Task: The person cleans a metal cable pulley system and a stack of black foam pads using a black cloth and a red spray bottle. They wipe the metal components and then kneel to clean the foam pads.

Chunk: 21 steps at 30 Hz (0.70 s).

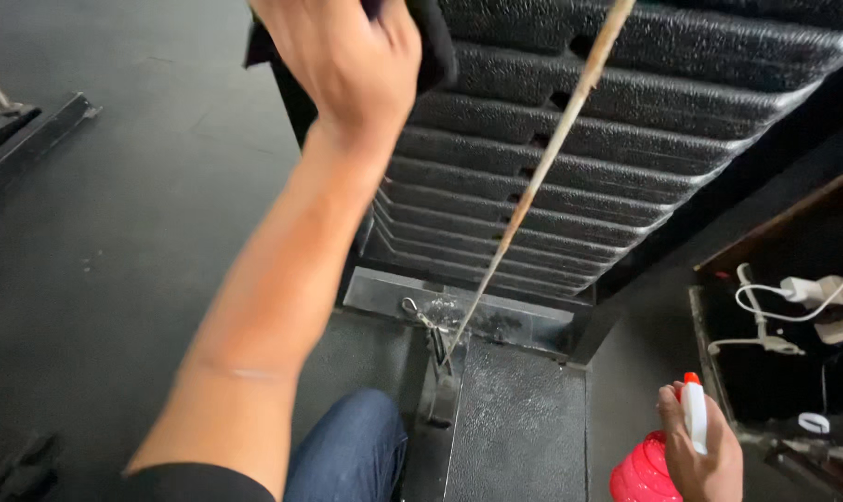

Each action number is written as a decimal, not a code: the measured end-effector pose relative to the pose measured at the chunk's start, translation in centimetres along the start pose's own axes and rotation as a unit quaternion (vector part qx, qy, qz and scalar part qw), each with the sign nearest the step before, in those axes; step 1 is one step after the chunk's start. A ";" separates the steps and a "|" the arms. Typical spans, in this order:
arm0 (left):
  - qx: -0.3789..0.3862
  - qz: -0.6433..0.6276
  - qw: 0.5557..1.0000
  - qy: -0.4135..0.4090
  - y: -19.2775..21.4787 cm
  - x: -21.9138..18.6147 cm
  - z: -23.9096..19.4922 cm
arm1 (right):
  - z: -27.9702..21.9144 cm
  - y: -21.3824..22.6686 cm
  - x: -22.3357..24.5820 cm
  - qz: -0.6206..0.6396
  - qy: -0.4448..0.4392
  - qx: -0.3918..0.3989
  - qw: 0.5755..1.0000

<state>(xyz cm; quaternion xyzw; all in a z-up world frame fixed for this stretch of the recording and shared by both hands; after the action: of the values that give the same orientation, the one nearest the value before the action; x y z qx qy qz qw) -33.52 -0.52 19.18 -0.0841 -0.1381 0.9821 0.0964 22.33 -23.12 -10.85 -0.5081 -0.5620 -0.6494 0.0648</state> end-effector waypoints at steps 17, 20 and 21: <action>0.291 -0.197 0.876 0.330 10.5 -0.6 -6.1 | -0.8 2.2 0.5 0.005 0.008 -0.008 1.000; 0.194 -0.403 0.635 0.630 12.5 5.8 -11.1 | -1.0 2.1 0.3 0.058 -0.018 -0.031 0.998; 0.190 -0.401 0.638 0.629 14.3 6.6 -10.4 | -0.8 2.0 0.1 0.057 -0.013 -0.028 0.998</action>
<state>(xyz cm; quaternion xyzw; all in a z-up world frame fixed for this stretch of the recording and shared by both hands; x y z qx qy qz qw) -40.30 -9.98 4.32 -0.5979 0.1251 0.5613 0.5585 23.12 -24.38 -9.37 -0.5496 -0.5143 -0.6535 0.0798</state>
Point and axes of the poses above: each hand's wrist, its own z-axis towards the middle knuckle, its own y-axis out of the back of the hand, x = y × z, the point moved 7 cm from there along z, towards the middle knuckle, and after that the axes turned 7 degrees about z, right-handed, at the moved point
